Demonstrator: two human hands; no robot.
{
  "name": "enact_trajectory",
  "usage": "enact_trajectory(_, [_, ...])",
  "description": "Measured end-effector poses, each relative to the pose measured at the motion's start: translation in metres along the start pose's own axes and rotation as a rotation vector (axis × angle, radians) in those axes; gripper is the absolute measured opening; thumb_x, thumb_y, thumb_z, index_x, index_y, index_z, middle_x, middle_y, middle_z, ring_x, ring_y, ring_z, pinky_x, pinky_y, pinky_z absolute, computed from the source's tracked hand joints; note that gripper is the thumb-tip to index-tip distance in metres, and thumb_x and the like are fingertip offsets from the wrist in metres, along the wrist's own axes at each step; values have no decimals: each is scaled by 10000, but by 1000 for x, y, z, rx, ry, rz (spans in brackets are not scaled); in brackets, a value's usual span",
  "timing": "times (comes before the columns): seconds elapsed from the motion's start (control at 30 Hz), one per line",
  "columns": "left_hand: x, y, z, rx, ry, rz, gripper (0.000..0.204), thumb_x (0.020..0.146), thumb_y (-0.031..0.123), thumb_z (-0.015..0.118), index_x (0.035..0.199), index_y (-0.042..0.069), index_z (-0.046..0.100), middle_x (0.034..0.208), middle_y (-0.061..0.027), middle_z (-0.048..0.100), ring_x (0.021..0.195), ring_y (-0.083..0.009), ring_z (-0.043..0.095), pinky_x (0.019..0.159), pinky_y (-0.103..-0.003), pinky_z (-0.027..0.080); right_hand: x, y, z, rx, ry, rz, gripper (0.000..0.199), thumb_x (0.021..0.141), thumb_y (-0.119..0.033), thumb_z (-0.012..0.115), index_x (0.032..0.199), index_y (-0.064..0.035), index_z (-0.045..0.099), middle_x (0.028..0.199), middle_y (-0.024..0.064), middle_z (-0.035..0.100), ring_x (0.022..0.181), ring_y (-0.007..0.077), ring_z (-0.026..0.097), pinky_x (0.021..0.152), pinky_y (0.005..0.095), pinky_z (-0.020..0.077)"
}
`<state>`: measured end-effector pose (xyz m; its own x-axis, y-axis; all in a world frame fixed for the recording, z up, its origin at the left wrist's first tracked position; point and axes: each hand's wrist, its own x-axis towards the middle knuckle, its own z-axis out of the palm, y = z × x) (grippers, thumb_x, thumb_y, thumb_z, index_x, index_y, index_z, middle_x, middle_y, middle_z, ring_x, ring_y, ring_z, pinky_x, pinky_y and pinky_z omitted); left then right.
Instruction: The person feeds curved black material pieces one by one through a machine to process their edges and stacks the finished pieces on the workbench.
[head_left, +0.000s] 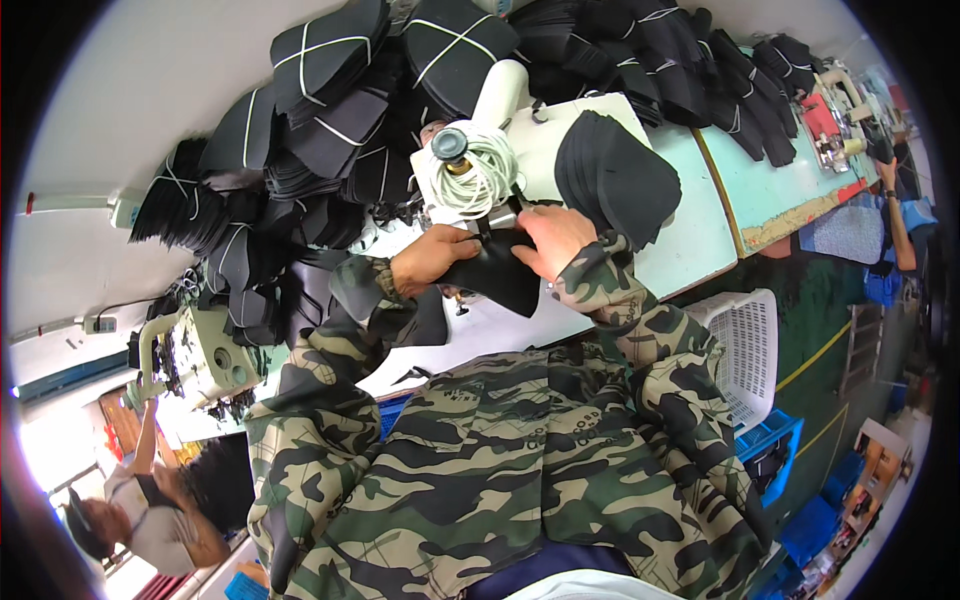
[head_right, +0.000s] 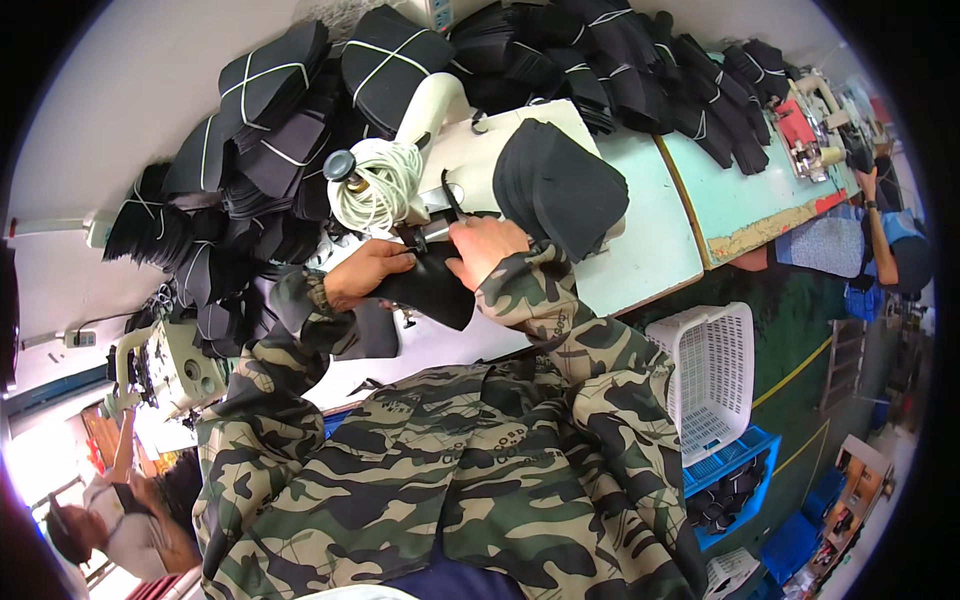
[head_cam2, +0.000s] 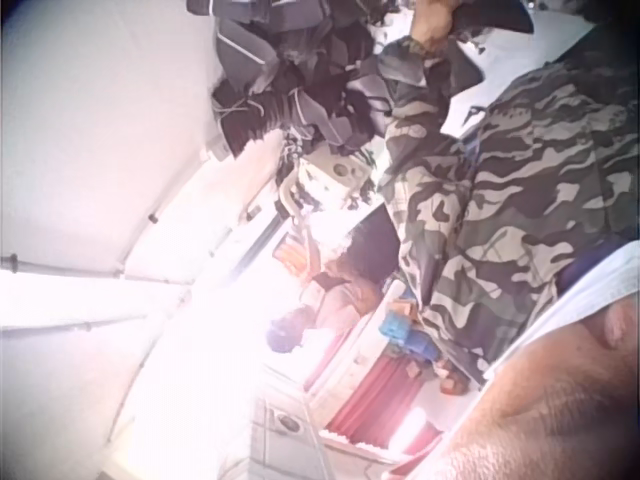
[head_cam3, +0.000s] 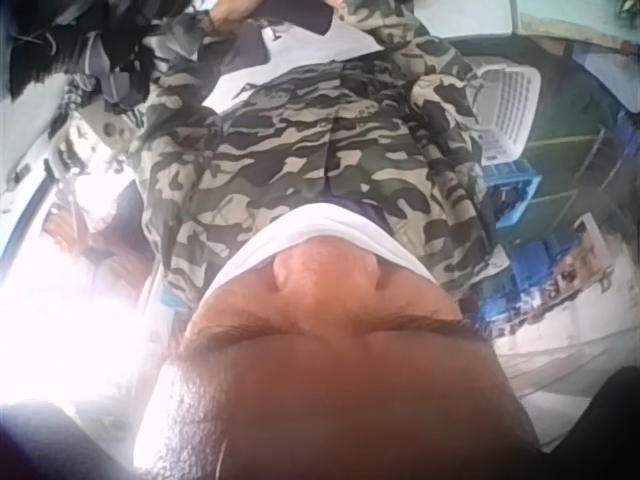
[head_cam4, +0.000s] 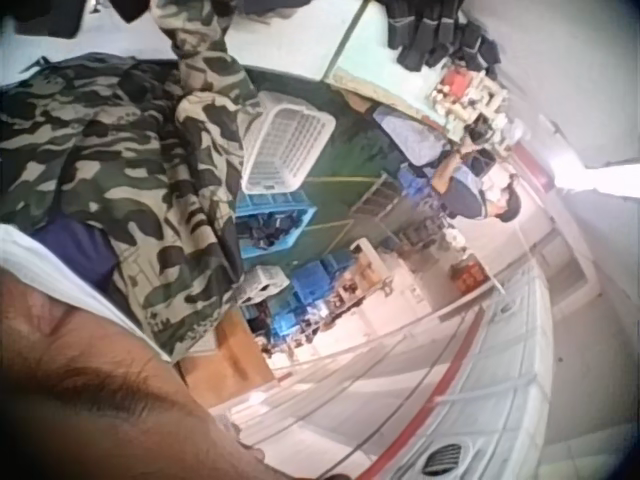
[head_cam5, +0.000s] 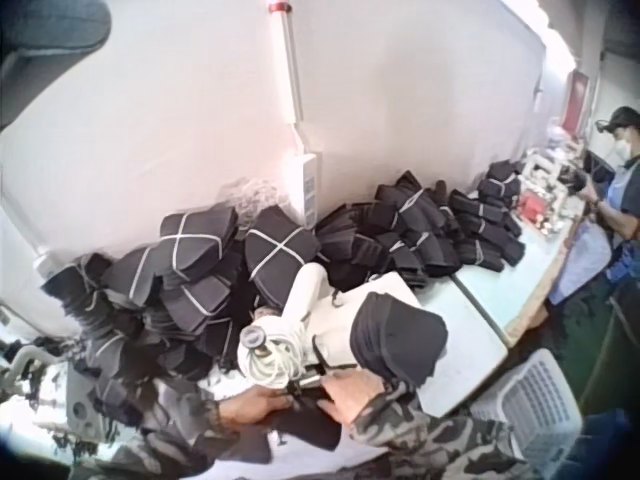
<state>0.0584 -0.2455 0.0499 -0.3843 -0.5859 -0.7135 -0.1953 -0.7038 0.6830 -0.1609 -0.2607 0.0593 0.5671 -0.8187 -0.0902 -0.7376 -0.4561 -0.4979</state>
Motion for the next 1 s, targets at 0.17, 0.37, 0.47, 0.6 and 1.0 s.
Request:
enact_trajectory(0.17, [5,10,-7,107,-65,-61,207,925,153,461,884,-3,590,552,-22,516,376,-94,456,373,-229,384,-40,4,-3,229,73,96,223,744,-205,641,896,-43,613,791,129,614,756,334,603,646,429,466])
enact_trajectory(0.37, [-5,19,-23,115,92,132,229,917,142,431,855,-11,590,547,-32,540,392,-103,513,374,-238,407,-68,25,-33,595,343,44,158,719,-57,664,864,-10,624,714,106,592,641,215,591,573,315,451])
enact_trajectory(0.47, [-19,-5,-50,528,605,485,245,918,166,426,917,-4,602,610,-35,598,474,-168,573,459,-297,479,-61,8,-89,270,947,100,196,720,43,655,909,-8,644,828,126,599,694,221,587,625,310,466])
enact_trajectory(0.6, [75,-32,-68,783,752,614,196,746,216,634,884,78,619,770,-86,624,620,-247,609,549,-390,495,-68,54,-85,-179,534,26,173,805,-18,587,971,4,630,923,190,574,880,352,555,760,383,453])
enact_trajectory(1.0, [53,25,-37,1125,1066,901,227,646,207,676,824,73,635,730,-117,609,660,-284,643,556,-398,524,-7,-68,60,-525,106,-407,549,674,-125,603,1197,-8,487,1343,135,441,709,214,604,587,342,491])
